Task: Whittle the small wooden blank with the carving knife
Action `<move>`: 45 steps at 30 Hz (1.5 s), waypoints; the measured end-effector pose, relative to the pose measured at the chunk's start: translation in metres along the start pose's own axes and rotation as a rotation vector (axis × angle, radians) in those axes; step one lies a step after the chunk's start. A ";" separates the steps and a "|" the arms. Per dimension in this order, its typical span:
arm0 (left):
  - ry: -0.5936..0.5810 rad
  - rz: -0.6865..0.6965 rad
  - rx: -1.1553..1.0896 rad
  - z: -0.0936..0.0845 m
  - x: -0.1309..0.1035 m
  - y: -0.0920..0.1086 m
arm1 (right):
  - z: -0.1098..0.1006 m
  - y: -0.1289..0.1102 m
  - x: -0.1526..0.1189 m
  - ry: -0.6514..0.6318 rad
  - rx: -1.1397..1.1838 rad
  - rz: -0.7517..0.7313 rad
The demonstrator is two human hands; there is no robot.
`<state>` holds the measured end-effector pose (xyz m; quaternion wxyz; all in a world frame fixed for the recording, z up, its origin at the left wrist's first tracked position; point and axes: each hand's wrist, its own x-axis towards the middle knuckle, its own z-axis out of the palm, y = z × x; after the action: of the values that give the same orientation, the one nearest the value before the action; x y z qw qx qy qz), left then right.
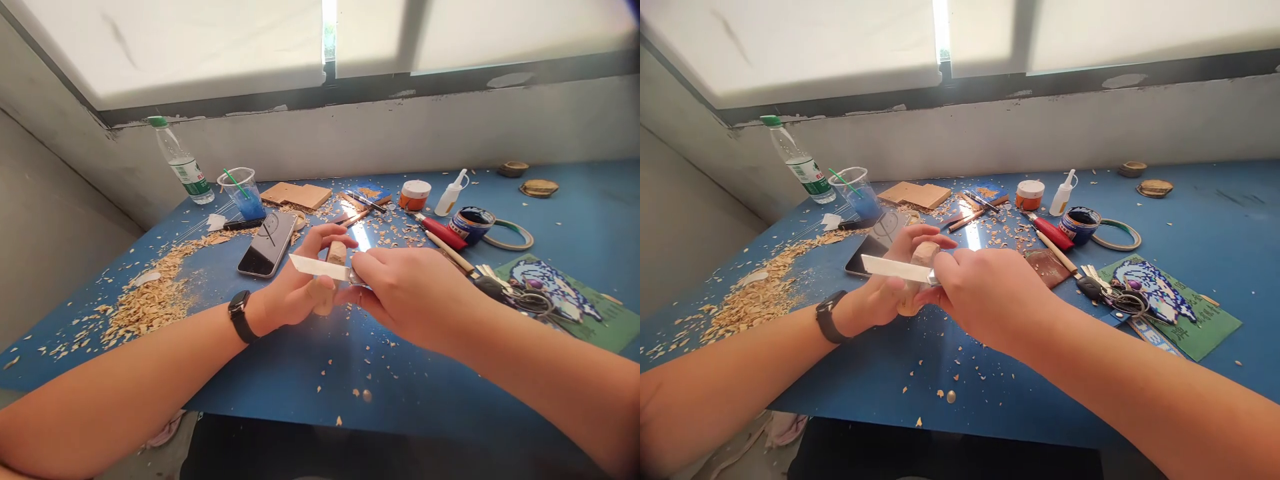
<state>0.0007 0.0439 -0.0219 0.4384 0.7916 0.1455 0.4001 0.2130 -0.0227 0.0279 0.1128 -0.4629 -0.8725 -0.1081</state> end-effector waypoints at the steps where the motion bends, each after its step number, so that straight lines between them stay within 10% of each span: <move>1: -0.009 -0.008 -0.005 0.000 0.000 0.001 | 0.000 0.000 0.000 -0.012 0.008 0.008; 28: 0.002 -0.097 -0.022 0.004 0.001 0.014 | -0.002 0.000 -0.001 0.062 0.019 -0.083; 45: -0.026 -0.057 -0.067 0.010 0.002 0.010 | -0.010 -0.003 -0.001 -0.118 0.021 -0.054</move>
<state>0.0085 0.0329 -0.0159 0.4778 0.7771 0.1489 0.3816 0.2121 -0.0278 0.0368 0.0629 -0.4438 -0.8908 -0.0744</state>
